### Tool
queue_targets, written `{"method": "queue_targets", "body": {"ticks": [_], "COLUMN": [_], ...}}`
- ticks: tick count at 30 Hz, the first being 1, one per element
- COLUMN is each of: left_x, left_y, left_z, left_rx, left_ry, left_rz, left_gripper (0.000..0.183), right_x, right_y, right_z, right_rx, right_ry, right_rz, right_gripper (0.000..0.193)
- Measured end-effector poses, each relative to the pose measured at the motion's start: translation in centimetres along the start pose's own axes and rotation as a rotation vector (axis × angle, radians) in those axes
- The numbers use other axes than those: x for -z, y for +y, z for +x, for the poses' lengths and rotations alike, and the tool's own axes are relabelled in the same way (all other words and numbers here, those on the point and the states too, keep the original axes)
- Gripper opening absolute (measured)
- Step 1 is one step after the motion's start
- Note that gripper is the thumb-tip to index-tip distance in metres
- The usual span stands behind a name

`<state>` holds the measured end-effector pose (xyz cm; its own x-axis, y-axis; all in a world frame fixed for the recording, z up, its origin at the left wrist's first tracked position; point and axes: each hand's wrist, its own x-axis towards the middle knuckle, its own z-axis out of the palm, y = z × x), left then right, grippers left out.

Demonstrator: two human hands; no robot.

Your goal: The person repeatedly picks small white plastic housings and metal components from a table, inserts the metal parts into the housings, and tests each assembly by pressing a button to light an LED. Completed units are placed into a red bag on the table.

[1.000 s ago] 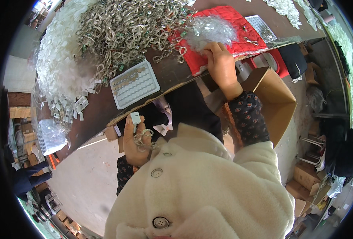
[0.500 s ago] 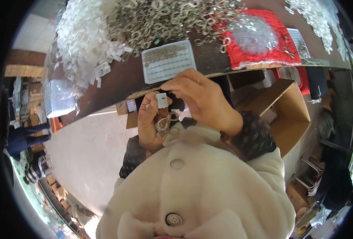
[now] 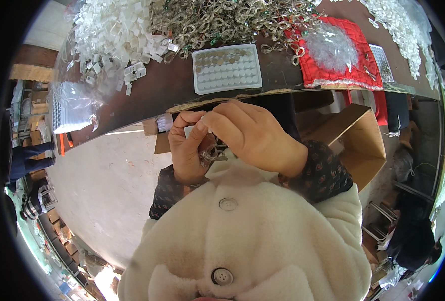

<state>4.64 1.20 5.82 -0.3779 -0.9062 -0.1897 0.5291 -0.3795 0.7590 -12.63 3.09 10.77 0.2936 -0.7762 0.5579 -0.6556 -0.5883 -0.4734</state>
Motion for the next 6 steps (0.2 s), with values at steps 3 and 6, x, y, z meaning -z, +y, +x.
{"method": "queue_targets", "body": {"ticks": [3, 6], "left_x": [0.17, 0.26], "left_y": [0.19, 0.15], "left_z": [-0.17, 0.17], "left_rx": [0.008, 0.036], "left_ry": [0.032, 0.013], "left_rz": [-0.038, -0.028], "left_gripper": [0.017, 0.019], "right_x": [-0.65, -0.14], "right_y": [0.19, 0.81], "right_z": [0.04, -0.31], "right_rx": [-0.108, -0.123], "right_ry": [0.026, -0.011], "right_rz": [0.083, 0.162], "right_gripper": [0.027, 0.027]}}
